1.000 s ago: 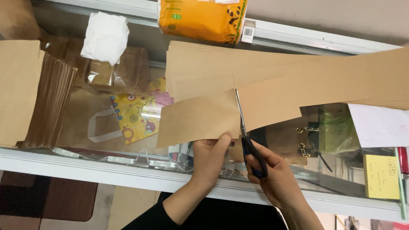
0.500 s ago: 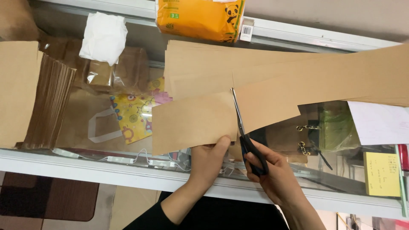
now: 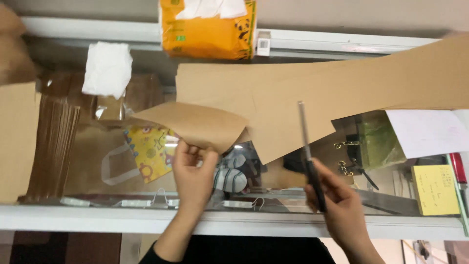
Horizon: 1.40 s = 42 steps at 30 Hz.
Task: Cutting brown paper sheets into specific shapes using scissors.
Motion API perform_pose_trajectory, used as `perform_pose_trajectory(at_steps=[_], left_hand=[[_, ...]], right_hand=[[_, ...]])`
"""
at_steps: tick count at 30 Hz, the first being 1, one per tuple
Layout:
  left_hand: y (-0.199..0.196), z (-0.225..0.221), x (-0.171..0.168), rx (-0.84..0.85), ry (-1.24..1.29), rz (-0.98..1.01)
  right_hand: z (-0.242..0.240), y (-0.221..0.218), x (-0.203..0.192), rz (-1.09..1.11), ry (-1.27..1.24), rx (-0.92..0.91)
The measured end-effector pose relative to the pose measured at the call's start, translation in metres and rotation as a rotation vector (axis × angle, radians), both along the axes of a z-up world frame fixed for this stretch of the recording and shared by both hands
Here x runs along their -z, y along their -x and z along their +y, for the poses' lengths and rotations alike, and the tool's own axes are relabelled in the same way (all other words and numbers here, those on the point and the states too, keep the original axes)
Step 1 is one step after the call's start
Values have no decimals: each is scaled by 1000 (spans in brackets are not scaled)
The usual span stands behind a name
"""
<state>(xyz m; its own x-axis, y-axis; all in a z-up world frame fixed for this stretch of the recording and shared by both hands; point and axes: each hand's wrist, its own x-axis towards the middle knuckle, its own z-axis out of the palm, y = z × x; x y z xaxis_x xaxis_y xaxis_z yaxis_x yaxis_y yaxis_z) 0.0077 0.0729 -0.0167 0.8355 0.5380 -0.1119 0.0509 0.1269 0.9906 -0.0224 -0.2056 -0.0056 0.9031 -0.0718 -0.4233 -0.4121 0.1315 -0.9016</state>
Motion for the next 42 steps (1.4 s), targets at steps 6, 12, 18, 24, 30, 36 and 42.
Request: perform_pose_trajectory(at_steps=[6,12,18,24,30,36,42], left_hand=[[-29,12,-37,488,-230,-271],[-69,-19,-64,1033,-271,-326],[-117,-41,-37,1004,-894,64],[-135,-37,17,805,-1506,5],[-131,-36,30,714,-1540,10],[-131,-33,34,807,-1469,264],[-133,-31,24,912,-1285,435]], right_hand=[[-60,-9,29,-440,820,214],[-109,-10,54,-546,1244,272],[-130,-5,62,-413,1299,235],[-132,-4,55,-249,1262,162],[-137,-12,38,-17,1203,-9],[-123,-16,30,238,1434,-294],[-81,-33,-15,78,1360,-181]])
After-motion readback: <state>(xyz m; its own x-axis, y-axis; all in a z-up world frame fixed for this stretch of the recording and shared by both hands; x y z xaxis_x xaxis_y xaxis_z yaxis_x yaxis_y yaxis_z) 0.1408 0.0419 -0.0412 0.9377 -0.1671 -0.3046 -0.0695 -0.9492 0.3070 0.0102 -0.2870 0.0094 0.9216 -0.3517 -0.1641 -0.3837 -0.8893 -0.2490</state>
